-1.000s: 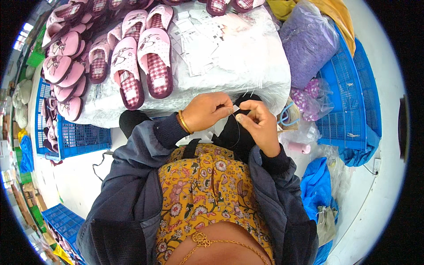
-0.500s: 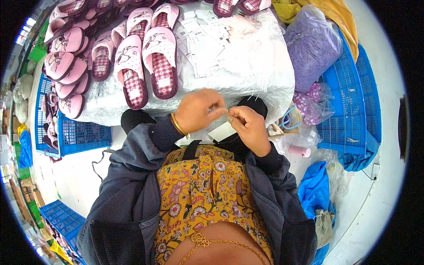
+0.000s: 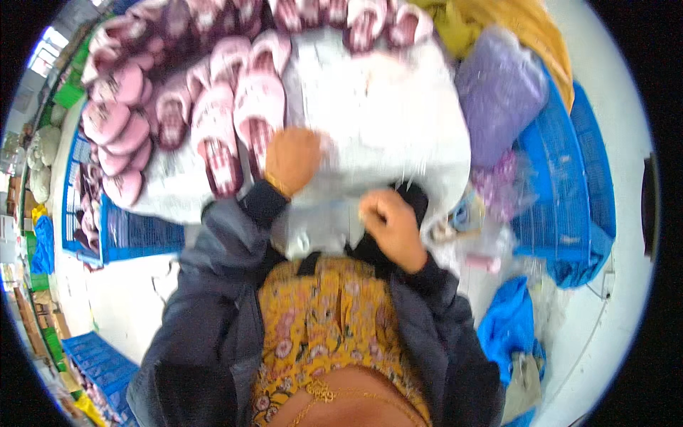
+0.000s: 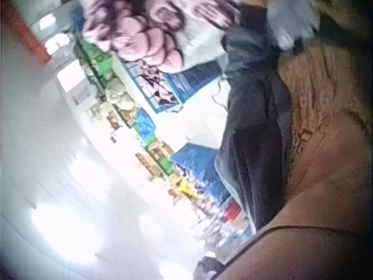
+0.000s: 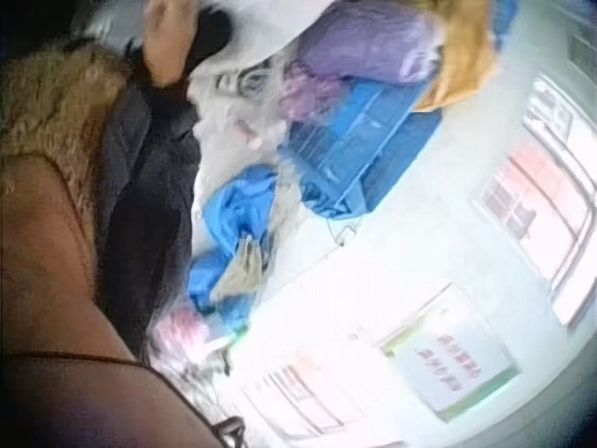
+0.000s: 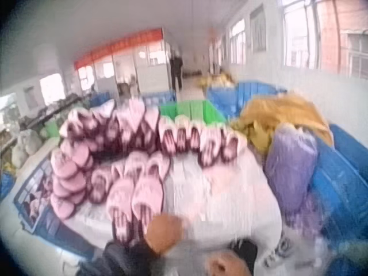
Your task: The person sits on the floor and repeatedly picks up small white labels, folds them, and places them inside pink slippers with cartoon designs. The person handles the slippers and labels one at a time, arranging the labeled slippers in rows on a white sheet.
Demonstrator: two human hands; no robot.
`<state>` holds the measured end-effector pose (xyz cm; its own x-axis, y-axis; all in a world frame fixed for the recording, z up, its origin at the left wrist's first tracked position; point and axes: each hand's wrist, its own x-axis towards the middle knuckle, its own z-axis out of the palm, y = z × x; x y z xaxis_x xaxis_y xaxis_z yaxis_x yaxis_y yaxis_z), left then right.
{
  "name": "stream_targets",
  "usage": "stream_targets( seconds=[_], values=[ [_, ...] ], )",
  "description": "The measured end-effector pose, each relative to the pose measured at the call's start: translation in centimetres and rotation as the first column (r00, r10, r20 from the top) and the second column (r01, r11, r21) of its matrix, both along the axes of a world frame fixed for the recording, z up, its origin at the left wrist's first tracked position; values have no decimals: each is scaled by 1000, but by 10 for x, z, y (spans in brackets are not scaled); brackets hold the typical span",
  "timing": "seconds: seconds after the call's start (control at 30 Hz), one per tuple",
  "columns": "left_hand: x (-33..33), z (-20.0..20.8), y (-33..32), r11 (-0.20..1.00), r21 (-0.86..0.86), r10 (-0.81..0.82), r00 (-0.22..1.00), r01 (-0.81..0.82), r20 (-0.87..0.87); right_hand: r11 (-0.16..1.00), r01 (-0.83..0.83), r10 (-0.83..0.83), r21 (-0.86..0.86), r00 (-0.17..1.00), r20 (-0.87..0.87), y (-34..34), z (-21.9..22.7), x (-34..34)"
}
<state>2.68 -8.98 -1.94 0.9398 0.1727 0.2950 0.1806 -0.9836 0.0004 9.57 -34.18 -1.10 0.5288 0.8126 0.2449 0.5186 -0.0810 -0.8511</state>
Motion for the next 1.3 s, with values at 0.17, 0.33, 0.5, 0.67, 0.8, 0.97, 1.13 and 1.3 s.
stream_targets(
  seconds=[0.17,0.33,0.5,0.67,0.8,0.97,1.13,1.3],
  values=[
    [24,0,-8,995,-73,75,992,-68,102,1000,6,-5,12,995,-95,1,-5,8],
    [29,10,-2,882,-393,257,964,-260,-61,997,0,8,73,993,-114,10,-2,6],
    [39,-10,13,753,-586,299,949,-299,-101,993,-11,20,118,997,-81,2,-5,0],
    [44,-2,4,750,-583,319,943,-313,-96,992,24,-12,123,995,-99,-5,-3,-2],
    [50,-2,4,733,-563,383,916,-381,-121,992,36,-21,117,992,-126,-4,-3,-3],
    [58,-17,19,700,-623,393,917,-349,-71,980,50,-51,194,999,0,-5,-5,3],
    [47,-76,57,881,-373,290,955,-291,-61,981,32,-24,191,999,-43,-2,-4,-3],
    [41,-3,-5,782,-538,336,940,-314,-60,986,51,-25,157,986,-162,-12,-6,-6]
  ],
)
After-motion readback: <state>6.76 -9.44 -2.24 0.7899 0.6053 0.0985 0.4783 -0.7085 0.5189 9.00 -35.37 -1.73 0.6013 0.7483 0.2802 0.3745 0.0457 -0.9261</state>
